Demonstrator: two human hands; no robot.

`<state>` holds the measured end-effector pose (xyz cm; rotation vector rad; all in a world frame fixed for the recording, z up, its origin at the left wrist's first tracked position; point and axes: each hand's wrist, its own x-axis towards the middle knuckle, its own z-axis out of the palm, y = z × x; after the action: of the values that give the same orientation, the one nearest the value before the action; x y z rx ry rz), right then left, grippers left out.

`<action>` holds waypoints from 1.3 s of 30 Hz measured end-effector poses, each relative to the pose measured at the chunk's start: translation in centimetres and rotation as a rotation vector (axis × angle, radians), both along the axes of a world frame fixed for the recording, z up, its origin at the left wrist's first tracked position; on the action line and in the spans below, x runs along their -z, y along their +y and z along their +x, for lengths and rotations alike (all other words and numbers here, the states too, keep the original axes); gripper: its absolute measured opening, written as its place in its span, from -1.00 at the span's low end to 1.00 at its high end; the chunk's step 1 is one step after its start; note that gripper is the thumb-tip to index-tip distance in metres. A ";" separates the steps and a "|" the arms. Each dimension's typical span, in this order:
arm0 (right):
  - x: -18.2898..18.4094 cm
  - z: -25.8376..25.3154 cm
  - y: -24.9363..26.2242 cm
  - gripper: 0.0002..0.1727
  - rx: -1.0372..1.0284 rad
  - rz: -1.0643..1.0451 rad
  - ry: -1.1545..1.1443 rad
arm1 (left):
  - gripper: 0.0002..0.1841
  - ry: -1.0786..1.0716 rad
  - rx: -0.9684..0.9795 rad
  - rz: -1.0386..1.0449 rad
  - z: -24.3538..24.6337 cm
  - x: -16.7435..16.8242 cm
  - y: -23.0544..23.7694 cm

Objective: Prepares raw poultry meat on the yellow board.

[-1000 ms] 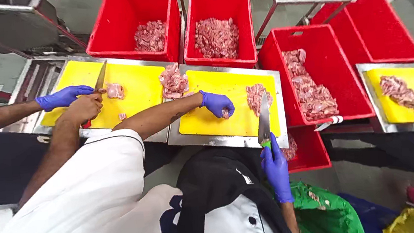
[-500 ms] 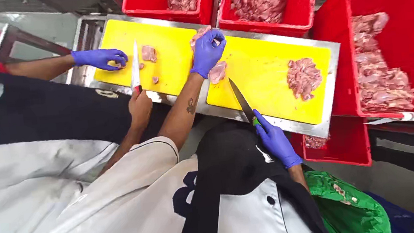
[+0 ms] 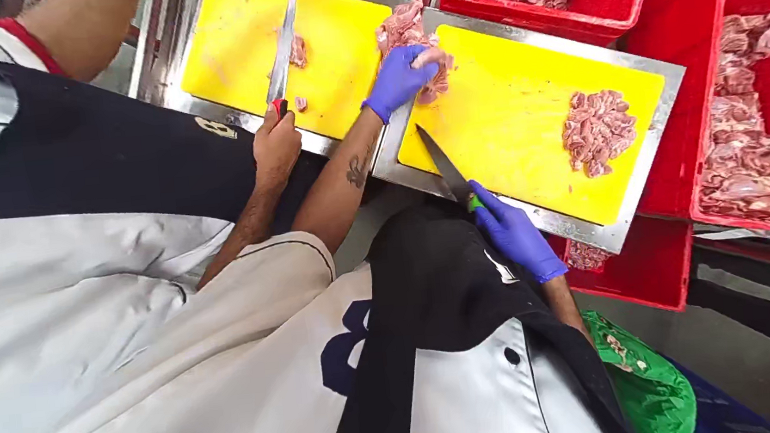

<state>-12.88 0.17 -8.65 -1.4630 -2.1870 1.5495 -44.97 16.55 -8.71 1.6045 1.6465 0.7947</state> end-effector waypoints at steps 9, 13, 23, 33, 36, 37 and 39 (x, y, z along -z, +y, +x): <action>1.7 -0.4 3.2 -0.43 0.192 0.182 -0.147 | -0.75 -0.539 0.290 0.088 4.3 -10.8 4.8; 1.3 5.2 3.8 -0.40 0.550 0.191 -0.235 | -0.76 -0.531 0.288 0.095 5.1 -11.6 5.2; -1.5 -0.4 1.0 -0.43 0.023 0.199 -0.161 | -0.76 -0.497 0.251 0.097 5.0 -11.2 4.6; 0.4 6.9 3.1 -0.40 0.488 0.251 -0.333 | -0.76 -0.470 0.271 0.082 5.2 -9.2 4.5; -0.1 7.7 3.4 -0.39 0.548 0.271 -0.365 | -0.79 -0.468 0.315 0.093 6.4 -9.5 4.7; -0.6 6.9 3.1 -0.40 0.518 0.275 -0.349 | -0.80 -0.474 0.333 0.098 6.8 -9.7 4.8; -1.3 4.5 1.9 -0.42 0.383 0.256 -0.266 | -0.81 -0.481 0.355 0.095 7.7 -10.1 5.3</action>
<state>-8.41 2.10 -7.36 -1.9401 -1.9744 0.9656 -37.27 21.84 1.41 1.5562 0.9675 0.9837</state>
